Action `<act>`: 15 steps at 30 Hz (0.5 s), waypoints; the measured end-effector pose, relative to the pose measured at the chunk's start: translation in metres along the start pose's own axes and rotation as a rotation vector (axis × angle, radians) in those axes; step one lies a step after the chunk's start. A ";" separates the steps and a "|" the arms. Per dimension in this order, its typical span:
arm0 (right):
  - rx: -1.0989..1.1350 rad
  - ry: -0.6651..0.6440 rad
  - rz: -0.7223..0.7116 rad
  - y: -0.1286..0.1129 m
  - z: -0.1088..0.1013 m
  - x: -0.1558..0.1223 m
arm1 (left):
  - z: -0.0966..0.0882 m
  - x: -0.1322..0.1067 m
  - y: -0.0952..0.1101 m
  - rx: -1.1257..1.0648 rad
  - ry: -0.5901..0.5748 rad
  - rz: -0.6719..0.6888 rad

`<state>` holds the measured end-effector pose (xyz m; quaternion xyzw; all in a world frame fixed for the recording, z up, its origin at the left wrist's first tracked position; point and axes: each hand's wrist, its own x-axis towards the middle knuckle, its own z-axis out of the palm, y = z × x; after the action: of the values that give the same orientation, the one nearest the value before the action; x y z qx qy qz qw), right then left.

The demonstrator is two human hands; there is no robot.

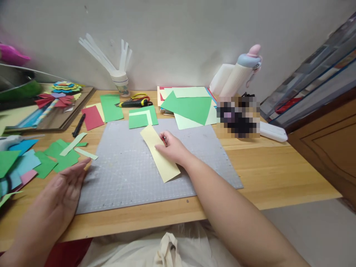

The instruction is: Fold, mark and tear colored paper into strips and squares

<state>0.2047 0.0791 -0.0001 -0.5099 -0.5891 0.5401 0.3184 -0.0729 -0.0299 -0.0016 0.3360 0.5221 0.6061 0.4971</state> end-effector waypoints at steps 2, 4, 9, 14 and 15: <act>-0.009 -0.001 0.009 -0.002 0.000 0.000 | -0.002 0.001 -0.003 0.002 -0.021 0.017; -0.022 0.003 0.019 -0.001 0.000 0.000 | -0.003 0.001 -0.005 0.008 -0.015 0.023; -0.040 0.004 0.036 0.005 0.002 0.000 | -0.012 -0.008 -0.003 0.046 0.006 0.027; -0.084 -0.142 -0.013 -0.011 0.023 -0.014 | -0.046 -0.027 0.002 0.480 0.033 0.075; -0.129 -0.233 -0.043 -0.017 0.030 -0.018 | -0.053 -0.031 0.002 0.609 0.002 0.159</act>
<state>0.1777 0.0547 0.0132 -0.4503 -0.6662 0.5498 0.2261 -0.1141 -0.0755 -0.0085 0.5087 0.6523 0.4589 0.3243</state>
